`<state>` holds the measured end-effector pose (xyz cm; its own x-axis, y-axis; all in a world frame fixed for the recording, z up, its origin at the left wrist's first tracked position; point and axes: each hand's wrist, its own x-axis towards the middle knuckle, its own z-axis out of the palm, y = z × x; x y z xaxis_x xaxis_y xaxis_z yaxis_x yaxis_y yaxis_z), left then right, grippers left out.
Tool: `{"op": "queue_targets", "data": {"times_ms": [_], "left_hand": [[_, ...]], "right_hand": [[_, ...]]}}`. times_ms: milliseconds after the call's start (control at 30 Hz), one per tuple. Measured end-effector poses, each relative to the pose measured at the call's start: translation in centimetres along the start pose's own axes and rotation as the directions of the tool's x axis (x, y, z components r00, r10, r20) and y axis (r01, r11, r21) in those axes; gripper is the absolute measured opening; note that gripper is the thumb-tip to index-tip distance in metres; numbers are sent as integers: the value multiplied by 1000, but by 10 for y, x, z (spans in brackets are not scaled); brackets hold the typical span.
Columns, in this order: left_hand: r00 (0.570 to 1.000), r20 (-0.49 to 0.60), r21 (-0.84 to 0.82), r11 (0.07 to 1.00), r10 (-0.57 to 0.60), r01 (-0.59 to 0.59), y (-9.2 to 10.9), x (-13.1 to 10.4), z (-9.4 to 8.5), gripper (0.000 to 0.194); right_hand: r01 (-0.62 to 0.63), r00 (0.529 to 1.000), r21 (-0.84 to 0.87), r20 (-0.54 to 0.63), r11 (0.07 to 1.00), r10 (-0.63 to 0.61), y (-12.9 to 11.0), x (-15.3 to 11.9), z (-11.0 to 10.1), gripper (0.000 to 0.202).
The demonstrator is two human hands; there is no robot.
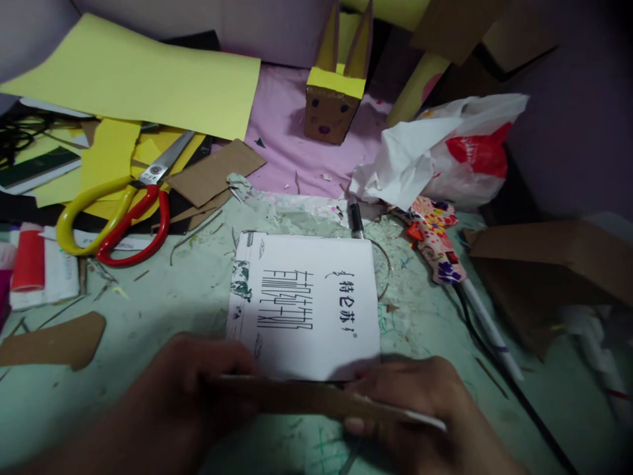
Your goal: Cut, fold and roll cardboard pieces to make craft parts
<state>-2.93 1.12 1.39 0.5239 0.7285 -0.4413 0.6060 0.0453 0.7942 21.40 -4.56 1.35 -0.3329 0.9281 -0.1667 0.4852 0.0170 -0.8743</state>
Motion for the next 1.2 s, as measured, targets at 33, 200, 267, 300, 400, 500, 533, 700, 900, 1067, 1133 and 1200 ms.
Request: {"op": "queue_targets", "data": {"times_ms": [33, 200, 267, 300, 400, 500, 533, 700, 900, 1067, 1133, 1200], "left_hand": [[994, 58, -64, 993, -98, 102, 3, 4, -3, 18], [932, 176, -241, 904, -317, 353, 14, 18, -16, 11], [938, 173, -300, 891, -301, 342, 19, 20, -18, 11], [944, 157, -309, 893, -290, 326, 21, 21, -18, 11], [958, 80, -237, 928, -276, 287, 23, 16, -16, 15], [991, -14, -23, 991, -131, 131, 8, 0, -7, 15], [1000, -31, 66, 998, 2, 0, -1, -7, -4, 13], [657, -64, 464, 605, 751, -647, -51, -35, 9, 27], [619, 208, 741, 291, 757, -605, -51, -46, 4, 40], [638, 177, 776, 292, 749, -559, -42, -58, 11, 36], [630, 208, 783, 258, 749, -565, -41, -59, 13, 35], [633, 231, 790, 237, 739, -565, -39, -57, 12, 35]], "right_hand": [[-97, 995, 45, -7, 994, 97, -3, 3, -3, 13], [-404, 913, 407, 233, 819, 335, -6, 28, -12, 2], [-404, 915, 500, 224, 766, 336, -5, 34, -12, 8], [-383, 923, 523, 195, 761, 331, -5, 34, -11, 11], [-324, 945, 486, 123, 812, 304, -2, 23, -7, 16], [-186, 981, 266, -5, 946, 194, 7, 0, 0, 10], [-89, 992, 172, -73, 981, 103, 10, -8, 3, 8], [414, 905, 121, -159, 902, -394, 19, -30, 16, 18], [583, 808, -36, -75, 812, -584, 20, -25, 19, 15], [563, 738, -445, -109, 697, -666, 27, -27, 30, 18], [555, 734, -475, -108, 683, -671, 28, -28, 35, 18], [533, 718, -501, -160, 682, -678, 26, -28, 37, 19]]}}
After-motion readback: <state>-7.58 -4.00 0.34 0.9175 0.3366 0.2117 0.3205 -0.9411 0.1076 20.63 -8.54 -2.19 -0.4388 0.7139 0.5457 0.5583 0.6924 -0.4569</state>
